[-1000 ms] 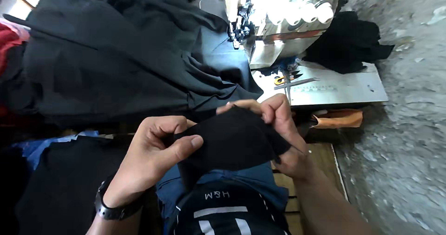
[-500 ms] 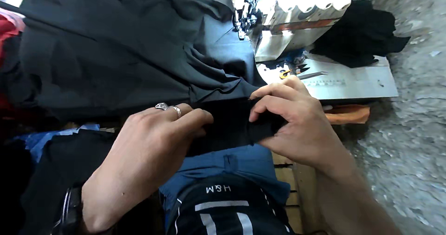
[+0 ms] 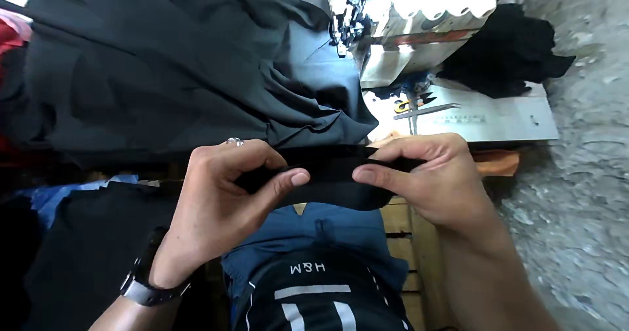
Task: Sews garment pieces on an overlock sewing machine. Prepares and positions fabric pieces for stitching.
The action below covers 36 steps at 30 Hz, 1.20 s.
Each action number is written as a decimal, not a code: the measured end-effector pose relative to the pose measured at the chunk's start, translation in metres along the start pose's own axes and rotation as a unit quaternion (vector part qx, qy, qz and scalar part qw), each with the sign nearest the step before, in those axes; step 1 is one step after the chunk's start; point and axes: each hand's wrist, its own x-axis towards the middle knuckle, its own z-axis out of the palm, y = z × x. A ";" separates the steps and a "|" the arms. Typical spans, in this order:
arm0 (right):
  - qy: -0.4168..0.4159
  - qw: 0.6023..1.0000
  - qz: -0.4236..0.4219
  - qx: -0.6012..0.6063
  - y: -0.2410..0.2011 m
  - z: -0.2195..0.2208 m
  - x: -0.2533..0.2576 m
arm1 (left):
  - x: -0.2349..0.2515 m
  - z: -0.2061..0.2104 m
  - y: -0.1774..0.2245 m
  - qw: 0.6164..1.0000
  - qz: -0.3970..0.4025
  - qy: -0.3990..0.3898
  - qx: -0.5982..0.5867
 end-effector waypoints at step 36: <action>0.113 0.990 0.040 0.074 0.017 0.038 0.005 | 0.009 0.038 -0.007 0.987 0.017 0.159 0.017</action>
